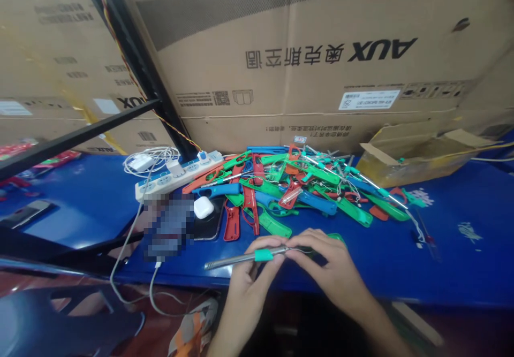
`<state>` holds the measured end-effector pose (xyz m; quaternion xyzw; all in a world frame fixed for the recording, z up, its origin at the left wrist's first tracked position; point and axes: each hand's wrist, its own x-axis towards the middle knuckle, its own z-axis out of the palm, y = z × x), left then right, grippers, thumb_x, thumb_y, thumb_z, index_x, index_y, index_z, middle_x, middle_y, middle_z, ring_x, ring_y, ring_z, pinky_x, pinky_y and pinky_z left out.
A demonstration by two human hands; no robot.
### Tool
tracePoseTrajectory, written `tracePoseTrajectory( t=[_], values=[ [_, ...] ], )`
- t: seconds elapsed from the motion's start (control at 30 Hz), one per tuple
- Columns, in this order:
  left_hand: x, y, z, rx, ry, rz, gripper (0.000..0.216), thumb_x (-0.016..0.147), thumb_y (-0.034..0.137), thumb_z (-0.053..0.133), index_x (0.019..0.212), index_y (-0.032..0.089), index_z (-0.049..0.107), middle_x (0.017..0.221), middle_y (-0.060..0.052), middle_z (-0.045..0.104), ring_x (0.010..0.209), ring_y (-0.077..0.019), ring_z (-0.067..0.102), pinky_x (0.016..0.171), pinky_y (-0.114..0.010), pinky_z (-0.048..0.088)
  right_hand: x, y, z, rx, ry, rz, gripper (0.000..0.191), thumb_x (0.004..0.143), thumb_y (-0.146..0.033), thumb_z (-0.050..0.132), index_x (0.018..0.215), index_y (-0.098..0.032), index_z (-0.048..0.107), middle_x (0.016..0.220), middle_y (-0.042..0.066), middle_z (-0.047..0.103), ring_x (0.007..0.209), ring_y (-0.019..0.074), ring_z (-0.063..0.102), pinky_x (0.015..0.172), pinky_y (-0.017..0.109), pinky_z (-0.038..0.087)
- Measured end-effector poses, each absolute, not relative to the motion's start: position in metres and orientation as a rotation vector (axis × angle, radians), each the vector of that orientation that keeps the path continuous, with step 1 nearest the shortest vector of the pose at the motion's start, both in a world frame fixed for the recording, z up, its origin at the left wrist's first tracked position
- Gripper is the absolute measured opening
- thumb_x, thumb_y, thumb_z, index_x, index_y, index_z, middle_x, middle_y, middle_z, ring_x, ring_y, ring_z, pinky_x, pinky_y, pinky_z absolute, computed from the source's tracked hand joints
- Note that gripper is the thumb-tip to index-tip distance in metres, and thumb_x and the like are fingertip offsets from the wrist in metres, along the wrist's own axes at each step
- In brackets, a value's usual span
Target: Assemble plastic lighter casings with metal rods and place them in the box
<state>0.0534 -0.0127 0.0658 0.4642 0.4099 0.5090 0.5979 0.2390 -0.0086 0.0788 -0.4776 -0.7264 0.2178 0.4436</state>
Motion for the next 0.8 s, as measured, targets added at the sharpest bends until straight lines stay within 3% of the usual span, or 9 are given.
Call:
tracePoseTrajectory(
  t=[0.17,0.3,0.43,0.6,0.7,0.8],
  values=[
    [0.037,-0.018,0.071,0.932,0.871,1.262,0.051,0.081,0.032,0.087,0.127,0.024,0.066,0.124,-0.013,0.075,0.09,-0.0231,0.075,0.084,-0.034,0.059,0.243,-0.014,0.08,-1.118,-1.831,0.329,0.006,0.099,-0.026,0.066,0.095,-0.025,0.071,0.086,0.001,0.076,0.077,0.0179,0.071,0.076,0.033,0.051],
    [0.032,-0.016,0.072,0.861,0.912,1.273,0.04,0.077,0.029,0.089,0.11,0.018,0.071,0.101,-0.011,0.08,0.076,-0.02,0.074,0.078,-0.033,0.06,0.243,-0.018,0.077,-1.047,-1.829,0.297,0.008,0.096,-0.02,0.067,0.1,-0.026,0.07,0.097,0.002,0.079,0.088,0.0198,0.075,0.082,0.035,0.055],
    [0.041,-0.014,0.065,0.898,0.919,1.311,0.025,0.078,0.029,0.089,0.094,0.018,0.073,0.094,-0.007,0.08,0.076,-0.0189,0.074,0.077,-0.031,0.06,0.239,-0.024,0.071,-0.983,-1.771,0.381,0.017,0.093,-0.012,0.068,0.101,-0.027,0.065,0.092,0.0,0.078,0.084,0.0177,0.074,0.079,0.033,0.056],
    [0.048,-0.014,0.059,0.822,1.014,1.339,0.03,0.072,0.033,0.092,0.09,0.017,0.072,0.085,-0.006,0.079,0.075,-0.019,0.073,0.075,-0.029,0.059,0.241,-0.028,0.07,-0.957,-1.764,0.431,0.021,0.092,-0.008,0.067,0.102,-0.026,0.063,0.091,-0.001,0.075,0.082,0.0162,0.071,0.077,0.032,0.056],
    [0.047,-0.013,0.058,0.752,1.056,1.387,0.037,0.073,0.037,0.092,0.094,0.017,0.069,0.083,-0.004,0.078,0.069,-0.0156,0.07,0.073,-0.027,0.056,0.241,-0.026,0.072,-0.934,-1.779,0.448,0.021,0.092,-0.007,0.066,0.102,-0.025,0.062,0.091,0.0,0.074,0.083,0.0157,0.07,0.077,0.032,0.055],
    [0.044,-0.013,0.058,0.745,1.085,1.431,0.049,0.075,0.036,0.091,0.112,0.02,0.063,0.083,-0.002,0.078,0.066,-0.0147,0.068,0.073,-0.027,0.055,0.238,-0.02,0.074,-0.899,-1.789,0.469,0.02,0.093,-0.007,0.066,0.102,-0.024,0.062,0.092,0.0,0.073,0.084,0.0158,0.069,0.076,0.031,0.055]
  ],
)
